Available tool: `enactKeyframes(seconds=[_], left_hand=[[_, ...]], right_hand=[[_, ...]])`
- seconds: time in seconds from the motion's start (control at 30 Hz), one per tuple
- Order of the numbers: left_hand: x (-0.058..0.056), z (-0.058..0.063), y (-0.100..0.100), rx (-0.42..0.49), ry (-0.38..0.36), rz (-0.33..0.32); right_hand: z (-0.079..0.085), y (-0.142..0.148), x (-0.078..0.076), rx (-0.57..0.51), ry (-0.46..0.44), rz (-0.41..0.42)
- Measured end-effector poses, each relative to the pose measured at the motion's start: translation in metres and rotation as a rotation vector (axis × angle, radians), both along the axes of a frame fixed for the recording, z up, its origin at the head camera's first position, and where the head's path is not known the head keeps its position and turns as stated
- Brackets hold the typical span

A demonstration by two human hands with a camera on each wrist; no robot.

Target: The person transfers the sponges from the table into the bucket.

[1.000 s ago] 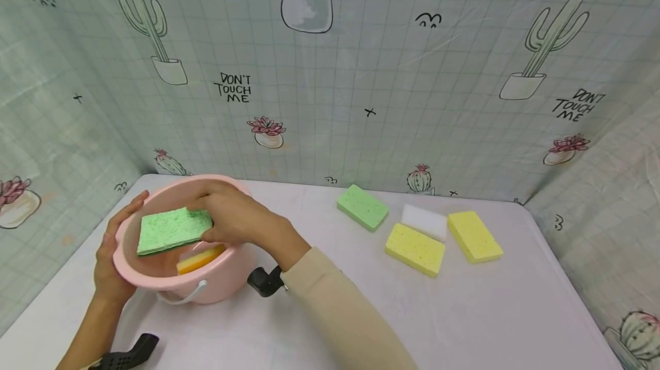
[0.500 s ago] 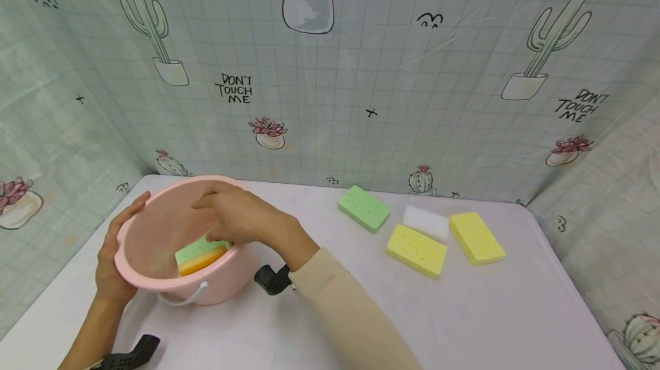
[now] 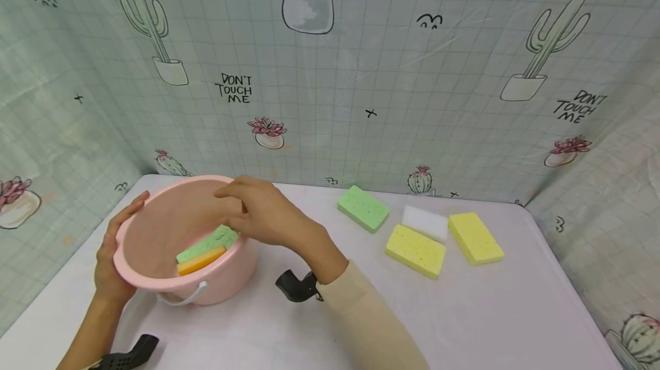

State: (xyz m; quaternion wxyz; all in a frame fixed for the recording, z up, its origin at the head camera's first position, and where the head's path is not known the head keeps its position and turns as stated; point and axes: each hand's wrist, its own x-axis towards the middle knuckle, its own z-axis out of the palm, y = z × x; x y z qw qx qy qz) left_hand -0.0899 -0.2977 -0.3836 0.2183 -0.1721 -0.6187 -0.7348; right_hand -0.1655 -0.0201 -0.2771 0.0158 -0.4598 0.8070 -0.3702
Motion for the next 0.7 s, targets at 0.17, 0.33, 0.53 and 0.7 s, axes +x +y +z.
enactKeyframes(seconds=[0.17, 0.33, 0.53, 0.7], left_hand=[[-0.001, 0.000, 0.000, 0.002, 0.017, -0.011], [-0.001, 0.000, 0.000, 0.012, 0.018, -0.017], [0.000, 0.000, 0.000, 0.014, 0.017, -0.022], [0.000, 0.001, 0.001, 0.015, 0.015, -0.021]], right_hand=[[-0.007, 0.016, 0.002, -0.101, 0.068, -0.032], [-0.013, 0.034, 0.003, -0.127, 0.066, -0.108], [-0.026, 0.057, 0.001, -0.161, 0.070, -0.177], [-0.040, 0.078, -0.003, -0.162, 0.083, -0.219]])
